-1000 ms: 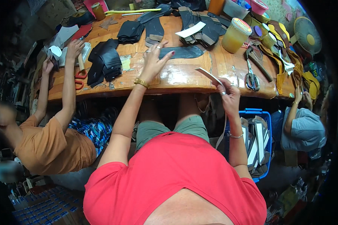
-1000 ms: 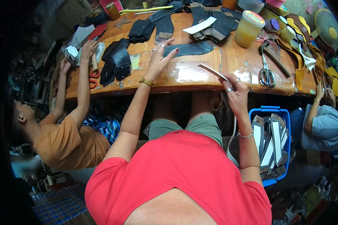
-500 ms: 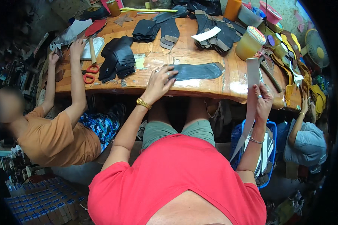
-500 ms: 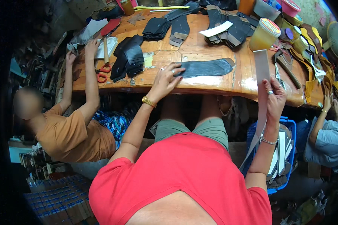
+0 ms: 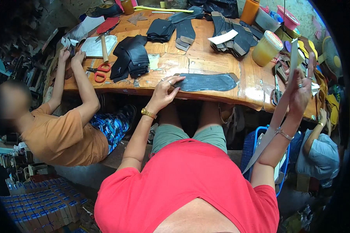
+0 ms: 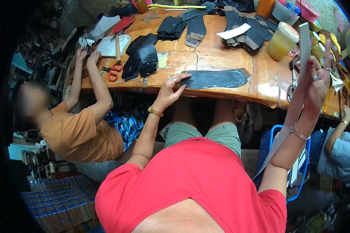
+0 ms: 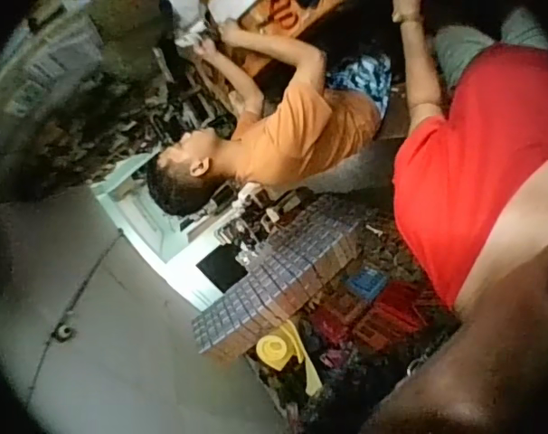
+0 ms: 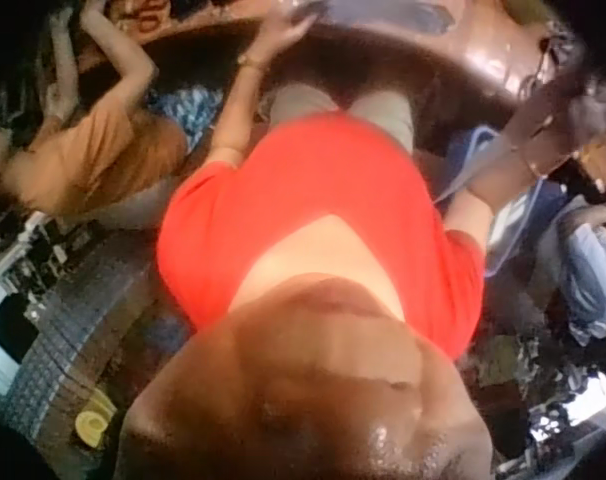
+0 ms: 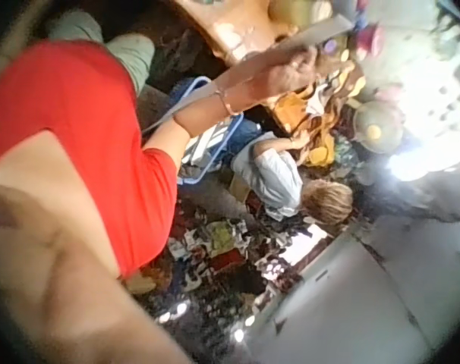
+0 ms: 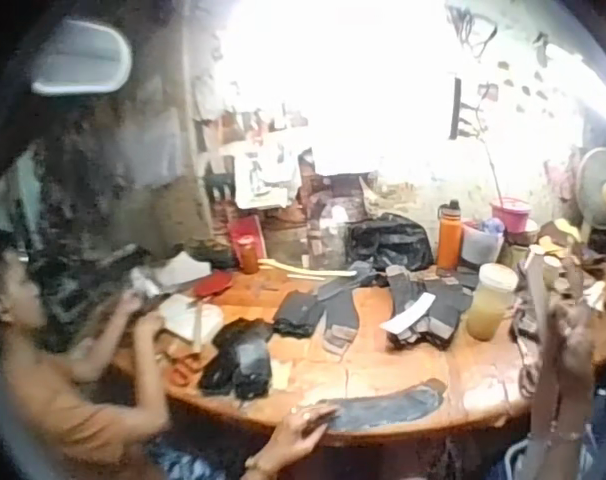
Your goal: The person measures and cuts white strips against dark shoe insoles using scissors, then places the cut pieces into a blue basket. The person repeats this process multiple times while seated at a low wooden table.
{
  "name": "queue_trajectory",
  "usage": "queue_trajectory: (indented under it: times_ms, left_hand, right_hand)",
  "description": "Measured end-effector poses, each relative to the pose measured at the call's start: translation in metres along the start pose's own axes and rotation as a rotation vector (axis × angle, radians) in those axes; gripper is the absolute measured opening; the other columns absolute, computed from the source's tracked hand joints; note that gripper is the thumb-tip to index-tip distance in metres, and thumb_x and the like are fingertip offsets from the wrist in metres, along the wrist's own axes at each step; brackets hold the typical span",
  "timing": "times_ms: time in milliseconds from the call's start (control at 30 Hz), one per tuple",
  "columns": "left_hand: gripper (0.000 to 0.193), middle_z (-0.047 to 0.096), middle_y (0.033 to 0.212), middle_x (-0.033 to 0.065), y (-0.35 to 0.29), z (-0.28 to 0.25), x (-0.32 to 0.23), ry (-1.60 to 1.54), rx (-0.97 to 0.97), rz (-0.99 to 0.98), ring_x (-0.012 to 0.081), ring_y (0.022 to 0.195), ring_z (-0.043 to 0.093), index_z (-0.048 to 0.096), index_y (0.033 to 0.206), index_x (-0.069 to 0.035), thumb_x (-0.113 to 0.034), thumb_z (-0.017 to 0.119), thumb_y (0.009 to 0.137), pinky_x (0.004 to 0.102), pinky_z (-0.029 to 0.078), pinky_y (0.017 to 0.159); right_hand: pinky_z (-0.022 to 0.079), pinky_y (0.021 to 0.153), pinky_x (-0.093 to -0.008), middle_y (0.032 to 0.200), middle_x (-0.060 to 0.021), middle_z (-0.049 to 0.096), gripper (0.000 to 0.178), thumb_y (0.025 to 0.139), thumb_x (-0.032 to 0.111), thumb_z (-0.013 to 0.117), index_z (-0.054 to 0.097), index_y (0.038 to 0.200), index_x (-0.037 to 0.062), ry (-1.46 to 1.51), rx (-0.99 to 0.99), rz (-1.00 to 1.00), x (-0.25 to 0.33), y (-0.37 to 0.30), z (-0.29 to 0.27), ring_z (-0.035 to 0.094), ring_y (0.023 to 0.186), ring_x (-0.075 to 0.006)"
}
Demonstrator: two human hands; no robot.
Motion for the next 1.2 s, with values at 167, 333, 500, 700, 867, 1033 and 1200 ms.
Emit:
queue_trajectory:
  times_ms: [167,333,500,700,867,1033,1200]
  left_hand:
    - [0.043,0.067,0.120,0.0116,0.003,0.000,0.010,-0.118,0.057,-0.044,0.0259,0.116,0.061,0.063,0.125,-0.007,-0.002,0.068,0.082,0.0348,0.045,0.101]
    - [0.051,0.067,0.118,0.0102,0.009,0.000,0.005,0.008,0.005,-0.016,0.0234,0.115,0.061,0.059,0.130,-0.007,-0.004,0.072,0.080,0.0342,0.044,0.101]
    - [0.067,0.068,0.116,0.0108,0.011,0.000,0.016,-0.044,-0.037,-0.039,0.0239,0.112,0.061,0.051,0.139,-0.008,-0.008,0.077,0.077,0.0347,0.043,0.101]
    - [0.075,0.069,0.114,0.0080,0.011,-0.002,0.016,-0.074,-0.015,-0.028,0.0263,0.114,0.058,0.043,0.145,-0.010,-0.012,0.076,0.077,0.0386,0.040,0.102]
    - [0.074,0.070,0.113,0.0084,0.012,0.002,0.022,-0.111,0.019,-0.064,0.0259,0.115,0.059,0.042,0.146,-0.010,-0.010,0.074,0.078,0.0389,0.040,0.103]
    - [0.077,0.069,0.116,0.0116,0.012,-0.004,0.016,-0.141,-0.011,-0.089,0.0221,0.112,0.062,0.040,0.147,-0.009,-0.004,0.075,0.078,0.0357,0.042,0.104]
    - [0.081,0.069,0.114,0.0109,0.012,-0.003,0.017,-0.231,-0.032,-0.125,0.0218,0.113,0.062,0.035,0.149,-0.009,-0.003,0.074,0.078,0.0357,0.041,0.105]
  right_hand:
    - [0.046,0.066,-0.0206,0.096,-0.0087,0.067,0.051,0.097,0.024,0.063,0.045,0.141,0.0048,-0.524,-0.176,-0.105,0.038,0.004,0.043,0.058,0.079,-0.0088]
    - [0.041,0.065,-0.0176,0.087,-0.0013,0.059,0.071,0.092,0.009,0.064,0.029,0.154,0.0141,-0.205,0.345,-0.005,-0.023,0.020,0.131,0.050,0.074,-0.0061]
    - [0.032,0.055,-0.0162,0.078,0.0036,0.051,0.080,0.090,0.005,0.065,0.023,0.156,0.0164,0.031,0.644,0.141,-0.122,-0.005,0.182,0.040,0.065,-0.0017]
    - [0.031,0.053,-0.0171,0.075,0.0041,0.052,0.081,0.086,0.006,0.070,0.028,0.154,0.0143,0.039,0.778,0.314,-0.163,-0.028,0.203,0.040,0.062,-0.0014]
    - [0.034,0.059,-0.0187,0.075,0.0036,0.053,0.078,0.084,0.003,0.068,0.033,0.152,0.0152,0.041,0.839,0.320,-0.176,-0.034,0.206,0.043,0.067,-0.0030]
    - [0.035,0.062,-0.0195,0.077,0.0025,0.052,0.076,0.084,0.000,0.067,0.036,0.151,0.0149,0.077,0.881,0.388,-0.179,-0.038,0.208,0.043,0.071,-0.0040]
    - [0.037,0.066,-0.0202,0.076,0.0029,0.051,0.075,0.084,0.000,0.067,0.036,0.151,0.0151,0.101,0.864,0.449,-0.188,-0.042,0.207,0.044,0.073,-0.0047]
Point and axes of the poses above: each hand's wrist, its own y-axis towards the middle knuckle, its own z-axis out of the palm, x = y × z, the point moved 9 cm from there along y, towards the middle knuckle
